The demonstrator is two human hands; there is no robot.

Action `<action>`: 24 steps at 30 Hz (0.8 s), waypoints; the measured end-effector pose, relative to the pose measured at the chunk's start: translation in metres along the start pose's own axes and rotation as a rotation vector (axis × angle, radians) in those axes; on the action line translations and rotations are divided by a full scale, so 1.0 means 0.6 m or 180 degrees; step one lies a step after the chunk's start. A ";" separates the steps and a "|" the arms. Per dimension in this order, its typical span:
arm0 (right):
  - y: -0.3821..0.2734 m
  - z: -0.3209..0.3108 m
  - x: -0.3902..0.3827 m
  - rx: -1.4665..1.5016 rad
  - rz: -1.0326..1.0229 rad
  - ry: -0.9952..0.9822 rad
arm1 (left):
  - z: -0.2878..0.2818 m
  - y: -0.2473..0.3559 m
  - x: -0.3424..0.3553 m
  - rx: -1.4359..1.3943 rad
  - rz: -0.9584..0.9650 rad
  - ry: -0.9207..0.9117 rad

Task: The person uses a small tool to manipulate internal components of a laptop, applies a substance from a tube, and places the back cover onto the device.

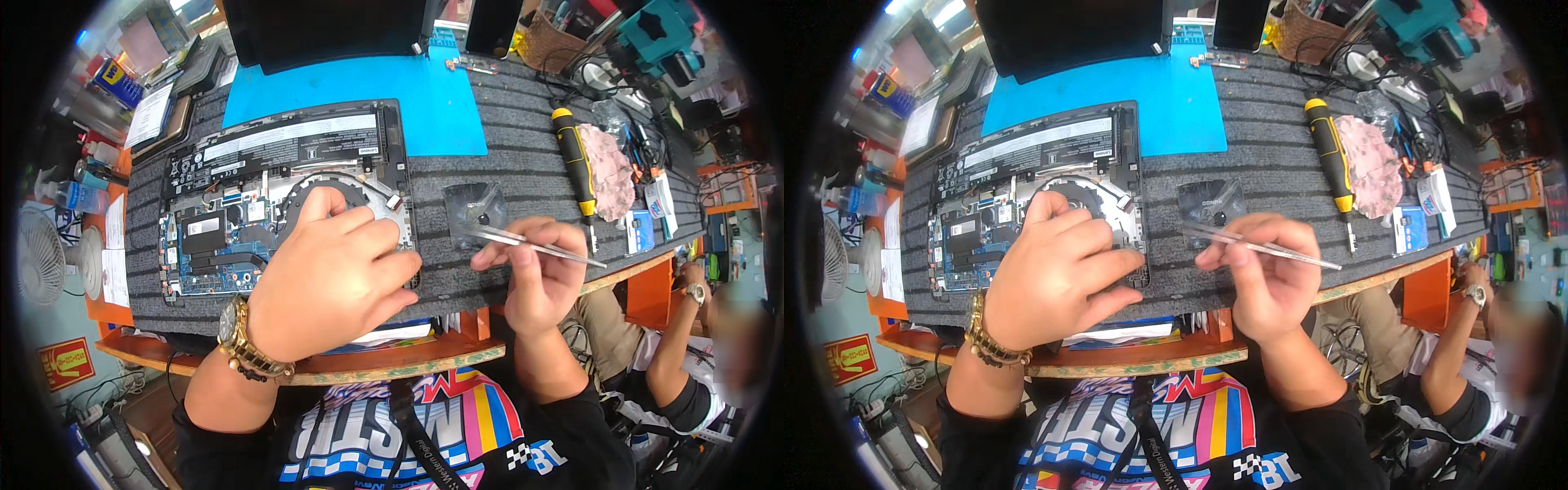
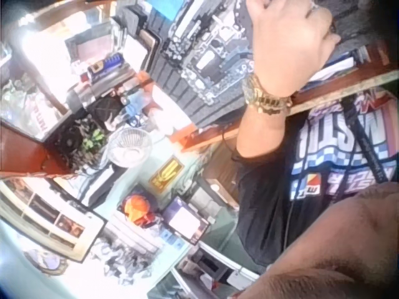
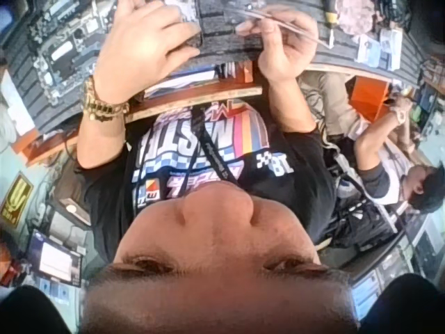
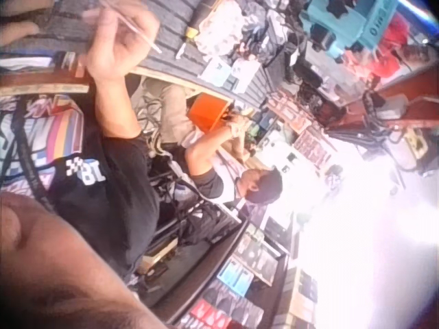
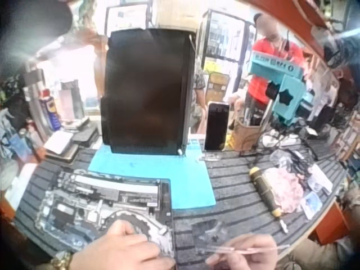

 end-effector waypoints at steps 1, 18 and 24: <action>-0.004 -0.010 0.009 0.0164 0.0151 0.0312 | -0.004 -0.002 0.001 -0.0015 0.0006 0.0135; 0.133 -0.197 0.263 -0.0487 0.1106 0.0719 | -0.005 -0.025 -0.003 0.0009 -0.0195 0.0681; 0.139 -0.197 0.261 -0.0657 0.1024 0.0634 | -0.003 -0.021 -0.002 -0.0097 -0.0217 0.0563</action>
Point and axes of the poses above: each hand's wrist, its own x-axis towards the middle knuckle, its own z-axis out of the palm, y = z × x, the point moved 4 cm from there along x, towards the middle knuckle, and after that the axes turned 15 degrees about x, right-handed, at the moved point
